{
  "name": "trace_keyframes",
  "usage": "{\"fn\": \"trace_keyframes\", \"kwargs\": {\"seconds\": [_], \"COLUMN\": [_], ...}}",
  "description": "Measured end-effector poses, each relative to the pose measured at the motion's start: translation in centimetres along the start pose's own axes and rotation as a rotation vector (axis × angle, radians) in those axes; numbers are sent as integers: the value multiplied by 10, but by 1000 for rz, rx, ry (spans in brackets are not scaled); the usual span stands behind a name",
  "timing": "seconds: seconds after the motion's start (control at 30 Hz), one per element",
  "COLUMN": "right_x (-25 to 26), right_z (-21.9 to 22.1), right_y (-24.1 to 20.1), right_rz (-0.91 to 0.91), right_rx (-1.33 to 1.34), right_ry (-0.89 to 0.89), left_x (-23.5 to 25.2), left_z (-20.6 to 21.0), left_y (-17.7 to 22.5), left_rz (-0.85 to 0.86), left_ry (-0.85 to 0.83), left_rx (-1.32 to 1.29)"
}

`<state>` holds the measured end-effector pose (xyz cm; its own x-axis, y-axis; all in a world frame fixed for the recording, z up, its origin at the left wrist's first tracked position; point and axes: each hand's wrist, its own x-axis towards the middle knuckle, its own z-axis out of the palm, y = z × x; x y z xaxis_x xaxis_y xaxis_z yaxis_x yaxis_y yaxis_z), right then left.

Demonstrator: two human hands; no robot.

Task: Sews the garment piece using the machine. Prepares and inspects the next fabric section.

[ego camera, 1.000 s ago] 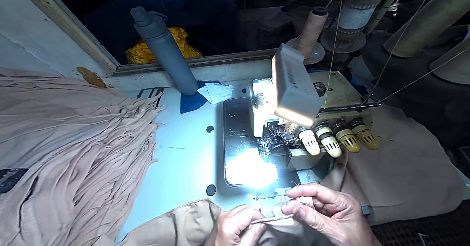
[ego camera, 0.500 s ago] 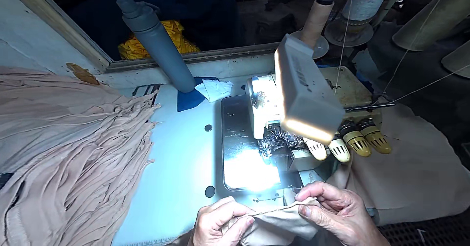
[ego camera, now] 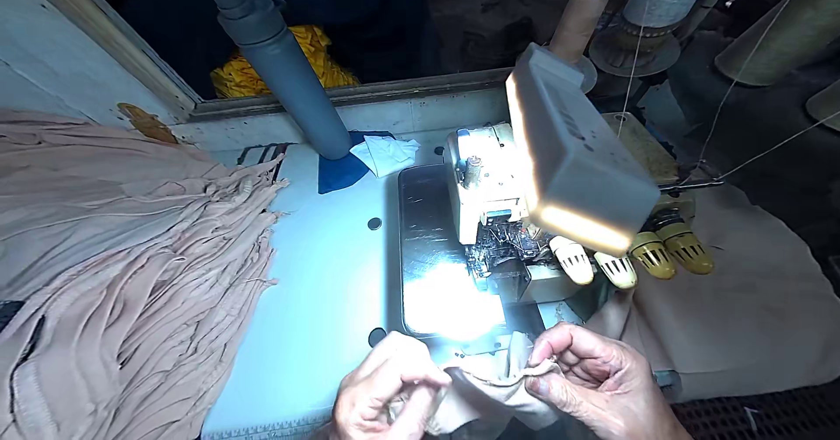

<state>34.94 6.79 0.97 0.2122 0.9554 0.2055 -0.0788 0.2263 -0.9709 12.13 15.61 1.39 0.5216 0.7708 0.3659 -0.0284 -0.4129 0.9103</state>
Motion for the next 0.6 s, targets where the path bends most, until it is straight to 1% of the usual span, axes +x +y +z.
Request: {"fn": "trace_keyframes", "kwargs": {"seconds": [0.1, 0.2, 0.3, 0.4, 0.5, 0.6], "right_x": [-1, -3, -6, -6, -6, -6], "right_z": [11, 24, 34, 43, 48, 46], "right_y": [-8, -11, -9, -11, -12, -9], "right_rz": [35, 50, 51, 94, 121, 106], "right_rx": [-55, -67, -54, -21, 19, 28], "right_ry": [59, 94, 123, 128, 125, 102], "left_x": [-1, -8, -13, -16, -18, -18], "left_z": [9, 23, 37, 46, 51, 48], "left_y": [14, 22, 25, 24, 22, 21], "left_rz": [26, -58, -102, -106, -94, -83], "left_ry": [-166, -224, -157, -77, -29, -39], "left_rx": [55, 229, 321, 328, 266, 151]}}
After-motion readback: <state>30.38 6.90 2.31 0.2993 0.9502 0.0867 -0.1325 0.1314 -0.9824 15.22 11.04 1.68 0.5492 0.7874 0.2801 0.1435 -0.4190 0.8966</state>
